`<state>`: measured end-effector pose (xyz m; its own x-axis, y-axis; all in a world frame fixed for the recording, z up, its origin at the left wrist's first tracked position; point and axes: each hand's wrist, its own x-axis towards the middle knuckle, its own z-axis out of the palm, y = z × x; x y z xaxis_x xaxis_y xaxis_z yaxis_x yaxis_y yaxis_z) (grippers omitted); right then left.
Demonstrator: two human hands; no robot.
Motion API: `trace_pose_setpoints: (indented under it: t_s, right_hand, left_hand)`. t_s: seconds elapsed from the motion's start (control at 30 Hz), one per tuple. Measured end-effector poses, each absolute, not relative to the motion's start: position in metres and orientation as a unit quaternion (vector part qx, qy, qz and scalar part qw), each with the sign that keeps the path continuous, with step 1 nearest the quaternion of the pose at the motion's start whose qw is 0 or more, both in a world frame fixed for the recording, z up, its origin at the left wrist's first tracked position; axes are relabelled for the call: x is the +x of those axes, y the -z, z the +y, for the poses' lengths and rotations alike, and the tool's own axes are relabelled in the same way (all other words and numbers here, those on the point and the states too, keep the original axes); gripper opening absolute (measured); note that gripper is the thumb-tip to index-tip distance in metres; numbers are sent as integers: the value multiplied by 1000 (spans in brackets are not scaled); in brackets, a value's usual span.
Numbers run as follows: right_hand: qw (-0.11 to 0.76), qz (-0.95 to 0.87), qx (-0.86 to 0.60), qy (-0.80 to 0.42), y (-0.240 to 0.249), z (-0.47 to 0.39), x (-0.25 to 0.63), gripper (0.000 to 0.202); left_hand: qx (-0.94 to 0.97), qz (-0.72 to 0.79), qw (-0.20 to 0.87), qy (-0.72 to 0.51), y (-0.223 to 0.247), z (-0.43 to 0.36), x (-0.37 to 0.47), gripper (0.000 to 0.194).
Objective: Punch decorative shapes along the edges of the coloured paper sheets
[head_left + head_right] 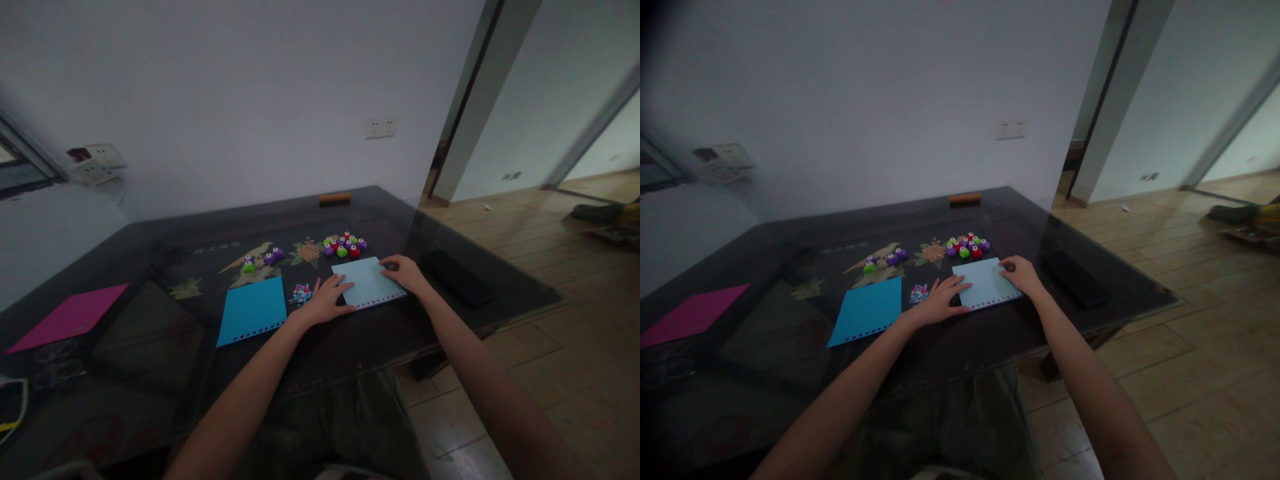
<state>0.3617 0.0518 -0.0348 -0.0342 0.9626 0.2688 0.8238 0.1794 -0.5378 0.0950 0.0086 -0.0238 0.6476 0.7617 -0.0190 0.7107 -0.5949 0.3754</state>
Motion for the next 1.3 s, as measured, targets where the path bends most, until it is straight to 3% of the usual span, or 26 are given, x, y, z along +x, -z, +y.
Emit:
trace_pose_setpoints:
  t_s: [0.93,1.3]
  right_hand:
    - [323,-674,-645,-159,31,51,362,22]
    - [377,-658,-636,-142,26,48,359,21]
  left_hand:
    - [880,416,212,-81,20,9,95,68]
    - [864,411,215,-193,-16,11,78,46]
